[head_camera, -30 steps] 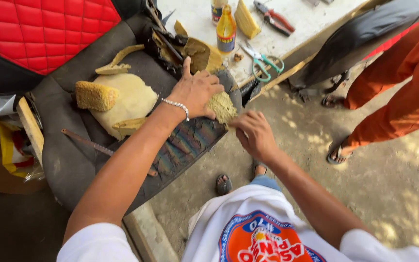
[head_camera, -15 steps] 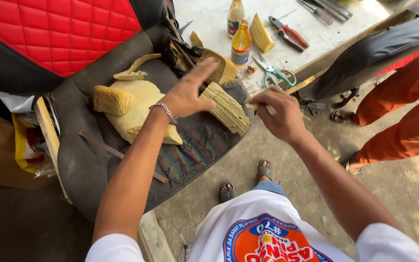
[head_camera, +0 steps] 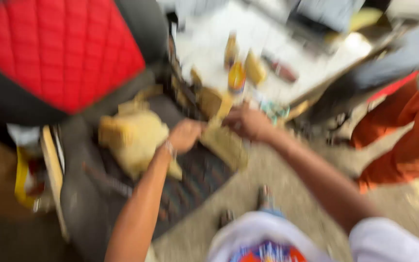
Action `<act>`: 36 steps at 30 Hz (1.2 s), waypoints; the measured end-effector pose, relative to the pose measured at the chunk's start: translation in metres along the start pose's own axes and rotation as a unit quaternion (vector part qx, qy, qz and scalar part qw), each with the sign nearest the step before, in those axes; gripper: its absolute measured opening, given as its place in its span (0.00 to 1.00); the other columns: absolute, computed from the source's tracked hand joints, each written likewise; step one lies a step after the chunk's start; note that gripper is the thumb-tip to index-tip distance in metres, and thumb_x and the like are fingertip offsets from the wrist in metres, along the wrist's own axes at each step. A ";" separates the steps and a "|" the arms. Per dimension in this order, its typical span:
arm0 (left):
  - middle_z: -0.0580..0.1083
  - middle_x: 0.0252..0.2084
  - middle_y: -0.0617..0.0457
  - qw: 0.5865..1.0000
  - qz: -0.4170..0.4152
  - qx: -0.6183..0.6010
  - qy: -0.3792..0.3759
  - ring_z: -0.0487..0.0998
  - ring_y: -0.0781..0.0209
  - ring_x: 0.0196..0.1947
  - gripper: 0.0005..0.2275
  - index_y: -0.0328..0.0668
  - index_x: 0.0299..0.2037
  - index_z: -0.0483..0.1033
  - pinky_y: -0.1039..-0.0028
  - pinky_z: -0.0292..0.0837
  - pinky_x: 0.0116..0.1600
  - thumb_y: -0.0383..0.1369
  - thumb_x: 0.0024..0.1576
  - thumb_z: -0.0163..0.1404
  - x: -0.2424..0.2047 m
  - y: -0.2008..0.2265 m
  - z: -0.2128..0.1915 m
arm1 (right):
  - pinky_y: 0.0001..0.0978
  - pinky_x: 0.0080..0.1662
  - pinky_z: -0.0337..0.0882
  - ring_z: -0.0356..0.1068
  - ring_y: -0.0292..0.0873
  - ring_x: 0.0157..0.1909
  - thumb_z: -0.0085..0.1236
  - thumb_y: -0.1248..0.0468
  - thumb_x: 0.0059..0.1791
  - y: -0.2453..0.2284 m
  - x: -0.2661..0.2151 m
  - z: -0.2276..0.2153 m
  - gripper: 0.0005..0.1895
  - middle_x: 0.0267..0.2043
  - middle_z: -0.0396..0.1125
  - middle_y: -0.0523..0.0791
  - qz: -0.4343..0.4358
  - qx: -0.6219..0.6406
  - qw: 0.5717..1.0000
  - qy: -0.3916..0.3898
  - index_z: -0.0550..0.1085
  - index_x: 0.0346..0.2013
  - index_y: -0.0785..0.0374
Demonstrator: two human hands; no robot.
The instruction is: Applying adhesive to foam inserts and attaching them to a chair frame to build up the seat cushioning.
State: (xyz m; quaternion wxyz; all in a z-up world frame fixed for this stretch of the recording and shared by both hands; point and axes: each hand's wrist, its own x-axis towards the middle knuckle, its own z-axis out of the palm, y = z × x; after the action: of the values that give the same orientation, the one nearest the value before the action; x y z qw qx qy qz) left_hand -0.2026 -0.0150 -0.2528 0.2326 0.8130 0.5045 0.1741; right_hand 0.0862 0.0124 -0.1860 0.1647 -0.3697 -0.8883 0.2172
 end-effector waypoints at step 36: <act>0.81 0.68 0.50 0.964 -0.065 -0.187 -0.177 0.88 0.52 0.49 0.45 0.67 0.76 0.74 0.63 0.85 0.57 0.42 0.42 0.79 0.028 0.024 -0.049 | 0.50 0.63 0.72 0.76 0.49 0.54 0.63 0.68 0.52 -0.058 -0.050 -0.005 0.04 0.36 0.71 0.42 -0.217 -0.074 0.952 0.205 0.79 0.37 0.54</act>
State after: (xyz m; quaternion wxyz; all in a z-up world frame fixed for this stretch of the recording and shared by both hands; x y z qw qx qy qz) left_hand -0.1986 0.0107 -0.1977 0.4768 0.7383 0.4658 0.1031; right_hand 0.0883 -0.0591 -0.1587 0.3587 -0.2159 -0.9076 0.0295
